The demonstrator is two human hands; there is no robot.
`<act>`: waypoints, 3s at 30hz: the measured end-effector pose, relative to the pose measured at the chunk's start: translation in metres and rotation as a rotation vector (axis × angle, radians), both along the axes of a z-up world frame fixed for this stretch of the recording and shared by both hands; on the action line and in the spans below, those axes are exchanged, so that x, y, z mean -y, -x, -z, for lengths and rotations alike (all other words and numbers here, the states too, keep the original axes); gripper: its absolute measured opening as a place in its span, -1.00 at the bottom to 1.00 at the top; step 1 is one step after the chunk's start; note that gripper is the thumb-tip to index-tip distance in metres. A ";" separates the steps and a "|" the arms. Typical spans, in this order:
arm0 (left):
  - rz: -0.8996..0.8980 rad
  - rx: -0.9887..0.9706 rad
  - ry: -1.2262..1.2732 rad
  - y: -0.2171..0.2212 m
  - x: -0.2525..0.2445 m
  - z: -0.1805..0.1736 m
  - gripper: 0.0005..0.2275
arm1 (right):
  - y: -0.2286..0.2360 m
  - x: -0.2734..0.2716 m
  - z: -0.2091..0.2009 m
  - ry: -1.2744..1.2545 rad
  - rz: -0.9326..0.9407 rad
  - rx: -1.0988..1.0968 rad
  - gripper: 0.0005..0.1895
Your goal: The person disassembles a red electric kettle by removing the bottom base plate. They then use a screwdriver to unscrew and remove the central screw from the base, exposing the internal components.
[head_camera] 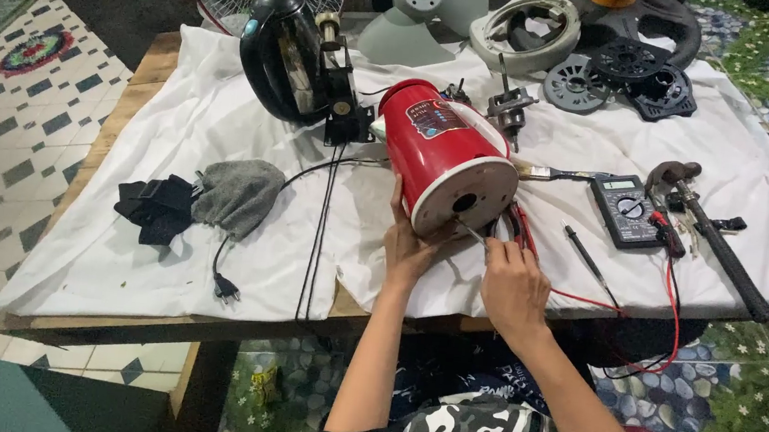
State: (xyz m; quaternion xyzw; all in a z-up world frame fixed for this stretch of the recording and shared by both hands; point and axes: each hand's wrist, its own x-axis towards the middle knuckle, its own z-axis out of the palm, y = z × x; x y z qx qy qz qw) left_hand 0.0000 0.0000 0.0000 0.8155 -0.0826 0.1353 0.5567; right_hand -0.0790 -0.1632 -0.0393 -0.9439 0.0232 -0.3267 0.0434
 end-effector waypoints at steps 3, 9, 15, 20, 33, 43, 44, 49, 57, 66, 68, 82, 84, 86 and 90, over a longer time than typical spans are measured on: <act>-0.009 -0.073 -0.011 0.002 0.002 -0.006 0.07 | -0.004 0.002 -0.004 -0.211 -0.057 -0.150 -0.80; -0.017 -0.118 -0.014 0.003 0.003 -0.015 0.04 | -0.014 0.011 -0.030 -1.145 -0.076 -0.558 -0.73; -0.006 -0.114 -0.014 0.004 0.002 -0.012 0.06 | -0.003 0.006 -0.018 -0.845 -0.280 -0.302 -0.56; -0.011 -0.087 -0.017 0.000 0.000 0.003 0.07 | 0.003 -0.005 -0.004 -0.290 -0.188 -0.067 -0.71; -0.005 -0.059 -0.067 -0.007 -0.002 0.009 0.03 | -0.012 0.011 -0.011 -0.696 -0.175 -0.349 -0.68; 0.034 -0.001 -0.080 -0.009 -0.002 0.009 -0.02 | -0.001 0.002 0.011 -0.123 -0.135 0.025 -0.66; 0.040 0.023 -0.071 -0.009 -0.002 0.009 -0.02 | -0.002 0.002 0.010 -0.159 -0.120 0.002 -0.68; 0.030 0.083 -0.056 -0.009 -0.003 0.013 -0.03 | -0.010 0.006 -0.007 -0.474 -0.123 -0.257 -0.73; 0.021 0.094 -0.062 -0.013 -0.002 0.018 -0.03 | 0.000 0.007 -0.044 -0.994 -0.106 -0.532 -0.65; 0.040 0.081 -0.028 -0.007 -0.002 0.009 -0.07 | 0.003 0.006 0.011 -0.348 -0.262 -0.160 -0.59; 0.032 0.051 -0.045 -0.010 -0.002 0.009 -0.04 | 0.005 0.005 0.003 -0.297 -0.228 -0.112 -0.60; 0.030 0.075 -0.050 -0.010 0.000 0.008 -0.04 | -0.005 0.016 -0.030 -0.886 -0.102 -0.372 -0.80; -0.011 -0.052 -0.047 0.000 0.001 -0.002 0.06 | -0.006 0.015 -0.011 -0.801 -0.136 -0.290 -0.73; -0.007 -0.057 -0.039 0.006 0.000 -0.006 0.04 | 0.005 0.007 -0.007 -0.681 -0.164 -0.245 -0.69; -0.017 -0.030 -0.021 0.006 0.003 -0.016 0.03 | 0.009 0.002 -0.010 -0.346 -0.193 -0.068 -0.75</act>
